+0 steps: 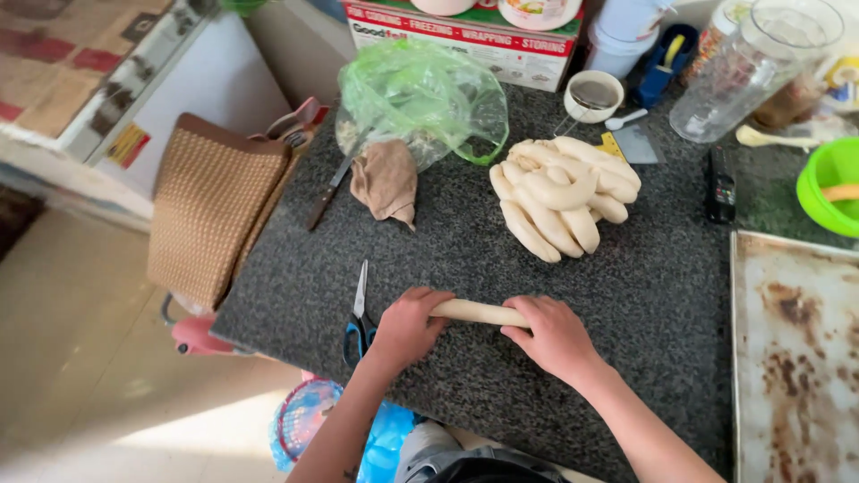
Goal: Use scissors to cut and shape a piece of dough into a wheat-stalk pattern.
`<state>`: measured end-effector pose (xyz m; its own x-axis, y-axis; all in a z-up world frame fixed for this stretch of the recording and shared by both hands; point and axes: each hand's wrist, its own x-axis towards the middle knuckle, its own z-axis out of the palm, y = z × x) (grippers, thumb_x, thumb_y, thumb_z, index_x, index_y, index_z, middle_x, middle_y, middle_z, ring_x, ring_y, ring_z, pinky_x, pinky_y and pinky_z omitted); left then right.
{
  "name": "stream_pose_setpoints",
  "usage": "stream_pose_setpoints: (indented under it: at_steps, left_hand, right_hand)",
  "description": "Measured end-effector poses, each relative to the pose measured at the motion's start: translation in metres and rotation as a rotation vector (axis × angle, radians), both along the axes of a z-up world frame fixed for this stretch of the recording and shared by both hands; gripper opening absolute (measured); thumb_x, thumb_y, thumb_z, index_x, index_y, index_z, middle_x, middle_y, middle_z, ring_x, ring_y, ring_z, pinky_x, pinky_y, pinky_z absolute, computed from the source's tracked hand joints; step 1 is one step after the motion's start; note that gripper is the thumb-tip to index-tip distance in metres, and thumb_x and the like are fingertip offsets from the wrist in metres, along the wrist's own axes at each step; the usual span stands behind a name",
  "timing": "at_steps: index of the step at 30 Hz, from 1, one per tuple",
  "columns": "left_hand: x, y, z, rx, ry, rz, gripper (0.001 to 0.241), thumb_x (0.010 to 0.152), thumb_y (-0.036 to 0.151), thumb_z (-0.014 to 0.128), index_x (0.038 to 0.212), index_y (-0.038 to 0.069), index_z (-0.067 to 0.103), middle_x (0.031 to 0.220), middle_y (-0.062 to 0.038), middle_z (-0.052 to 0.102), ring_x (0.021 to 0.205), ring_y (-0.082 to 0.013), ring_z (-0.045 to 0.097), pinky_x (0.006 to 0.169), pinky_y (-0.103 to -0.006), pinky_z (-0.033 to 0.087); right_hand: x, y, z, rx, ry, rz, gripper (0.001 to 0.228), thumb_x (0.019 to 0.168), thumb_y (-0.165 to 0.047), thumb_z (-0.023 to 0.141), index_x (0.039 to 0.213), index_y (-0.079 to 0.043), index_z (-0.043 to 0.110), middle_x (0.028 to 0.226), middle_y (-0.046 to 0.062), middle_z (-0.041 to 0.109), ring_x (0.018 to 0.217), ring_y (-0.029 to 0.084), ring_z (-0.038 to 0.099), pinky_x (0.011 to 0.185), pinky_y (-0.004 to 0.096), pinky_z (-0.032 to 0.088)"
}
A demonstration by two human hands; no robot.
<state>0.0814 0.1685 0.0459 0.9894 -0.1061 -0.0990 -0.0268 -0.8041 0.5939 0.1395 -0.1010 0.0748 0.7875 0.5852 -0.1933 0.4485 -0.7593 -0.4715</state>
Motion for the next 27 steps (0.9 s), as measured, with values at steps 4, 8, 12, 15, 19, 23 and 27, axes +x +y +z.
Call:
stream_pose_setpoints:
  at_steps: [4, 8, 12, 15, 19, 23, 27]
  left_hand:
    - [0.01, 0.011, -0.017, 0.312, 0.135, -0.198, 0.078, 0.094, 0.028, 0.074, 0.162, 0.022, 0.035, 0.149, -0.014, 0.045, 0.142, -0.036, 0.044, 0.111, -0.0565, 0.045]
    - [0.026, 0.008, -0.003, 0.279, -0.052, -0.198, 0.078, 0.095, 0.027, 0.071, 0.162, 0.013, 0.035, 0.15, -0.017, 0.046, 0.142, -0.0373, 0.045, 0.11, -0.058, 0.045]
    - [0.046, -0.036, -0.002, 0.141, -0.481, 0.048, 0.05, 0.103, 0.038, 0.057, 0.138, 0.002, 0.064, 0.139, -0.02, 0.063, 0.136, -0.0368, 0.057, 0.11, -0.052, 0.045]
    - [0.024, -0.058, -0.047, 0.17, -0.46, 0.093, 0.052, 0.105, 0.04, 0.052, 0.136, 0.0, 0.065, 0.143, -0.021, 0.061, 0.14, -0.0368, 0.053, 0.114, -0.0509, 0.041]
    - [-0.046, -0.046, -0.04, 0.067, -0.475, -0.099, 0.065, 0.106, 0.044, 0.053, 0.144, -0.009, 0.055, 0.153, -0.029, 0.051, 0.146, -0.0434, 0.045, 0.119, -0.053, 0.033]
    - [-0.092, -0.051, -0.056, 0.112, -0.434, -0.148, 0.07, 0.107, 0.052, 0.042, 0.149, -0.002, 0.051, 0.161, -0.023, 0.045, 0.152, -0.0399, 0.039, 0.124, -0.0508, 0.027]
    - [0.007, -0.047, -0.066, 0.198, -0.348, -0.006, 0.061, 0.108, 0.043, 0.042, 0.153, 0.003, 0.049, 0.162, -0.026, 0.04, 0.153, -0.0499, 0.028, 0.123, -0.0594, 0.025]
  right_hand:
    - [-0.003, 0.011, -0.035, -0.169, 0.04, -0.058, 0.055, 0.094, -0.036, 0.066, 0.142, -0.014, 0.052, 0.14, 0.01, 0.055, 0.127, 0.034, 0.054, 0.098, 0.05, 0.051]
    - [-0.009, 0.028, -0.01, -0.044, 0.092, -0.197, 0.06, 0.099, -0.036, 0.059, 0.151, -0.011, 0.042, 0.148, 0.017, 0.045, 0.136, 0.042, 0.045, 0.104, 0.059, 0.046]
    - [0.009, 0.066, -0.046, 0.095, -0.333, -0.26, 0.049, 0.098, -0.029, 0.056, 0.142, -0.008, 0.056, 0.147, 0.015, 0.053, 0.139, 0.038, 0.045, 0.108, 0.052, 0.042]
    - [-0.004, 0.081, -0.095, 0.051, -0.438, -0.212, 0.054, 0.097, -0.022, 0.055, 0.147, -0.004, 0.049, 0.157, 0.018, 0.04, 0.147, 0.038, 0.032, 0.116, 0.05, 0.029]
    - [-0.075, 0.071, -0.077, 0.115, -0.46, -0.041, 0.059, 0.095, -0.014, 0.049, 0.151, 0.002, 0.041, 0.164, 0.02, 0.031, 0.153, 0.039, 0.022, 0.123, 0.048, 0.019]
    - [-0.118, 0.067, -0.078, 0.111, -0.513, -0.062, 0.057, 0.1, -0.031, 0.039, 0.149, -0.003, 0.044, 0.162, 0.017, 0.035, 0.15, 0.039, 0.03, 0.122, 0.05, 0.023]
    - [-0.029, 0.087, -0.102, -0.023, -0.489, -0.312, 0.06, 0.104, -0.029, 0.034, 0.156, 0.0, 0.025, 0.163, 0.024, 0.016, 0.151, 0.046, 0.009, 0.124, 0.057, 0.006]
